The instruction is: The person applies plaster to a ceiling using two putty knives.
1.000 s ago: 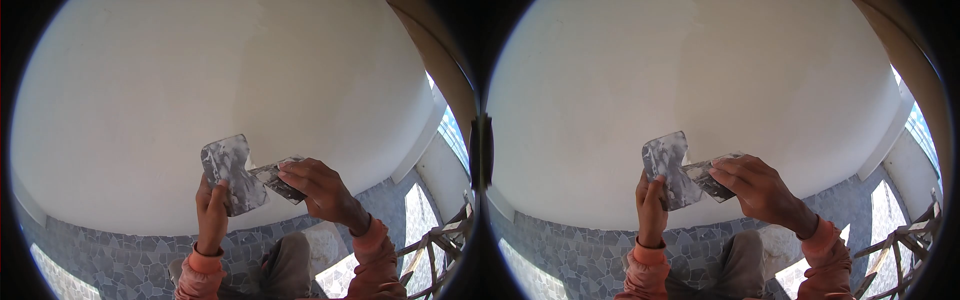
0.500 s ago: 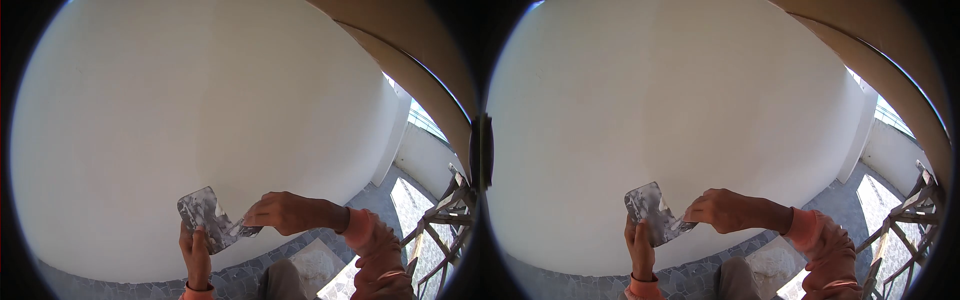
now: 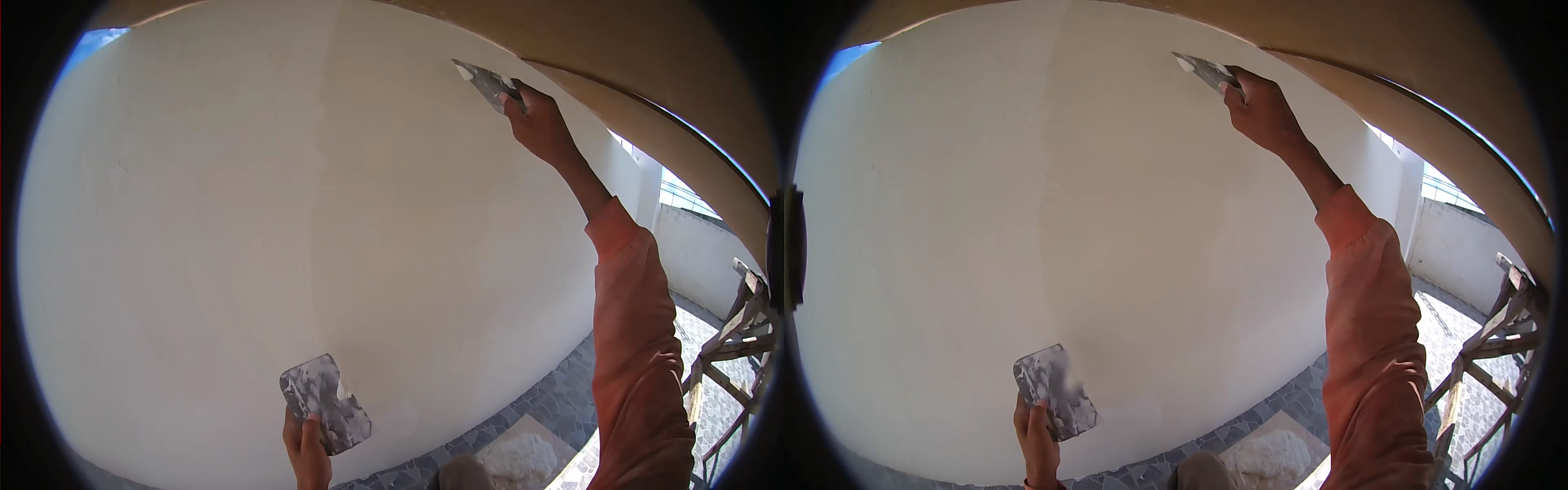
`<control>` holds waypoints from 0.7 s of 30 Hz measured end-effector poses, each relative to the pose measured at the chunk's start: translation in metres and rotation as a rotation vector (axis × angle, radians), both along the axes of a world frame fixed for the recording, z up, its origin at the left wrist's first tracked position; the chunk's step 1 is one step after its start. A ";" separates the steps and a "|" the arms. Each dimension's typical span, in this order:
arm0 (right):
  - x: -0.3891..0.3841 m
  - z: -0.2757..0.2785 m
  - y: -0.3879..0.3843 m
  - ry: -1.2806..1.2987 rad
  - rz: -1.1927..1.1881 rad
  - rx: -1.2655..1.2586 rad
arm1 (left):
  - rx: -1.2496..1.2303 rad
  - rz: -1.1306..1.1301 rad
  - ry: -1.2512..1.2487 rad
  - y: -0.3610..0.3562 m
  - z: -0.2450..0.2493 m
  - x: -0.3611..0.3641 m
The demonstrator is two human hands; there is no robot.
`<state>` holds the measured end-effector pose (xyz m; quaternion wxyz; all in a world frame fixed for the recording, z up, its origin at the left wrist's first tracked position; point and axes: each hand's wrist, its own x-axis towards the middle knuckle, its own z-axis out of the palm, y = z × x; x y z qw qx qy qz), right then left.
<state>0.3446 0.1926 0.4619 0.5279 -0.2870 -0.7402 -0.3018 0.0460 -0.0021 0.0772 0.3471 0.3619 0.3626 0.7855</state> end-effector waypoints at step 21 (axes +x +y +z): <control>-0.025 0.099 0.092 -0.187 -0.112 0.450 | 0.002 -0.133 0.132 0.004 -0.018 -0.032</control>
